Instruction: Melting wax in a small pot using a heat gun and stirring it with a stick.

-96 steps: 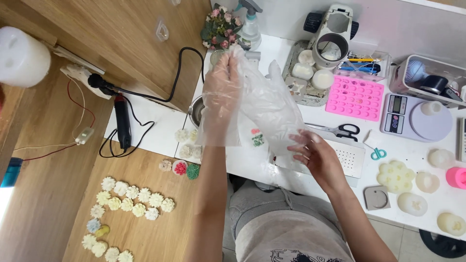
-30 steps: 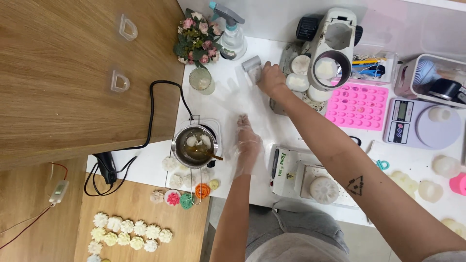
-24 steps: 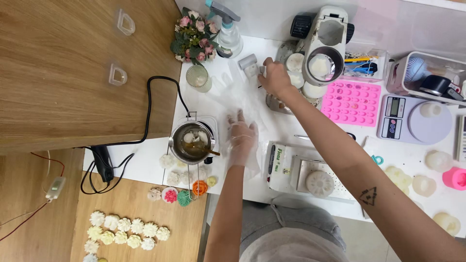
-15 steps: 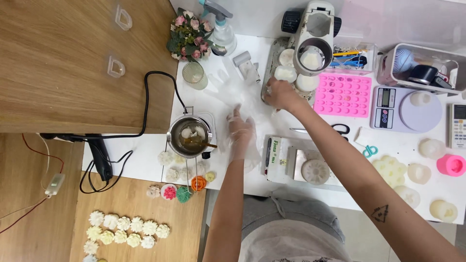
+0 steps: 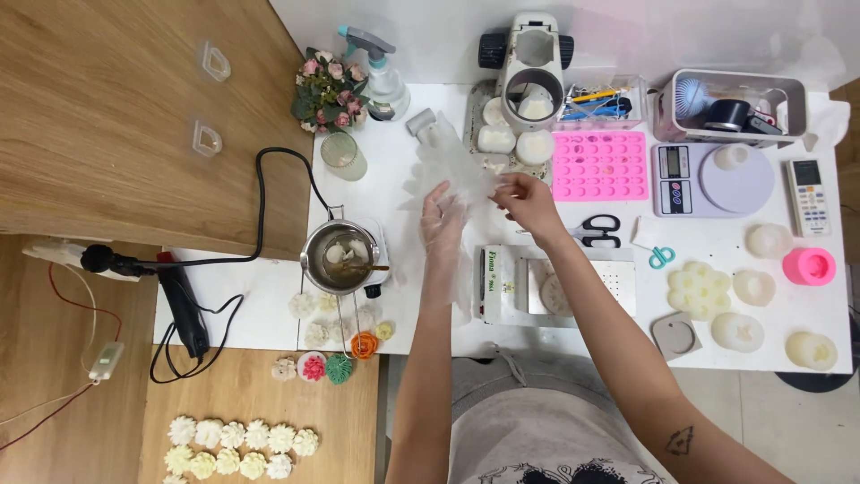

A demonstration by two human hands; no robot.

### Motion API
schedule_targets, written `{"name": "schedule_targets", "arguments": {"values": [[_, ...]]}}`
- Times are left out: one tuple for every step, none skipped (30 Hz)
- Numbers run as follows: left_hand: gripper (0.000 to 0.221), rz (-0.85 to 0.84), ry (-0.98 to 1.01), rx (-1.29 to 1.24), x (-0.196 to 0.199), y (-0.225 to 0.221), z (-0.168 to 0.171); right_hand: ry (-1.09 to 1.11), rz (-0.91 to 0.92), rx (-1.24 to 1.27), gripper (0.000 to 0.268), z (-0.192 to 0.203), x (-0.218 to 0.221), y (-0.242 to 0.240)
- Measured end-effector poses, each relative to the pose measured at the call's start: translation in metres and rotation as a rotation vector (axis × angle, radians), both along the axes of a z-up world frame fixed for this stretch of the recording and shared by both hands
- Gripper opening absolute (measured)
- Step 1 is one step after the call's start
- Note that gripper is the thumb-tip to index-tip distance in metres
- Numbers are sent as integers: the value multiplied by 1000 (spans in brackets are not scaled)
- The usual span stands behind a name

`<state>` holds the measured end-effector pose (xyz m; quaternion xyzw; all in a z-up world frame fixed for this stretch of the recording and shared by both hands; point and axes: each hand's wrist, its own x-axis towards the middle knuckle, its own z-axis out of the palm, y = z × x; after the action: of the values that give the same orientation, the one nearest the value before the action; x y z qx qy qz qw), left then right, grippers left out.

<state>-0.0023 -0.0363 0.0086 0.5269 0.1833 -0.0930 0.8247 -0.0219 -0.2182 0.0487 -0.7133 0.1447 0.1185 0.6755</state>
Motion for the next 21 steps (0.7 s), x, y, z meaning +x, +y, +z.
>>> {"name": "schedule_targets", "arguments": {"values": [[52, -12, -36, -37, -3, -3, 6, -18, -92, 40, 57, 18, -3, 1], [52, -20, -40, -38, -7, -6, 12, -23, -99, 39, 57, 49, -9, 3], [51, -24, -66, -74, -10, -7, 18, 25, -165, 174, 60, 81, -15, 6], [51, -29, -92, -110, -13, -8, 23, 73, -231, 310, 64, 112, -20, 10], [51, -34, -97, -110, -16, -9, 35, 66, -235, 311, 64, 124, -25, 12], [50, -34, -92, -121, -18, -9, 46, 59, -245, 320, 60, 137, -30, 13], [49, -32, -85, -132, -21, -10, 56, 55, -255, 328, 57, 149, -34, 14], [49, -35, -88, -132, -22, -11, 59, 51, -257, 329, 57, 149, -35, 13], [50, -46, -90, -99, -25, -10, 61, 37, -286, 341, 54, 149, -36, 12], [50, -57, -92, -67, -28, -10, 64, 23, -316, 354, 52, 149, -38, 12], [50, -58, -92, -65, -29, -10, 59, 23, -316, 356, 52, 137, -36, 11], [52, -71, -136, -71, -31, -10, 54, 0, -316, 295, 50, 126, -34, 10], [53, -86, -181, -77, -33, -10, 49, -24, -318, 234, 48, 114, -32, 8], [53, -89, -182, -76, -37, -12, 53, -24, -321, 236, 48, 108, -35, 9], [54, -104, -197, -34, -41, -15, 58, -69, -318, 221, 42, 103, -37, 10], [56, -119, -213, 7, -44, -18, 63, -114, -316, 206, 36, 98, -38, 10], [56, -120, -214, 6, -55, -18, 88, -115, -317, 204, 36, 94, -41, 9], [61, -125, -302, 270, -65, -18, 113, -193, -311, 107, 33, 89, -44, 8], [68, -128, -386, 537, -77, -18, 137, -268, -304, 10, 31, 85, -47, 7], [68, -127, -386, 537, -81, -19, 158, -268, -303, 10, 31, 90, -49, 7], [70, -148, -463, 782, -85, -20, 179, -298, -284, -4, 32, 95, -51, 7]]}}
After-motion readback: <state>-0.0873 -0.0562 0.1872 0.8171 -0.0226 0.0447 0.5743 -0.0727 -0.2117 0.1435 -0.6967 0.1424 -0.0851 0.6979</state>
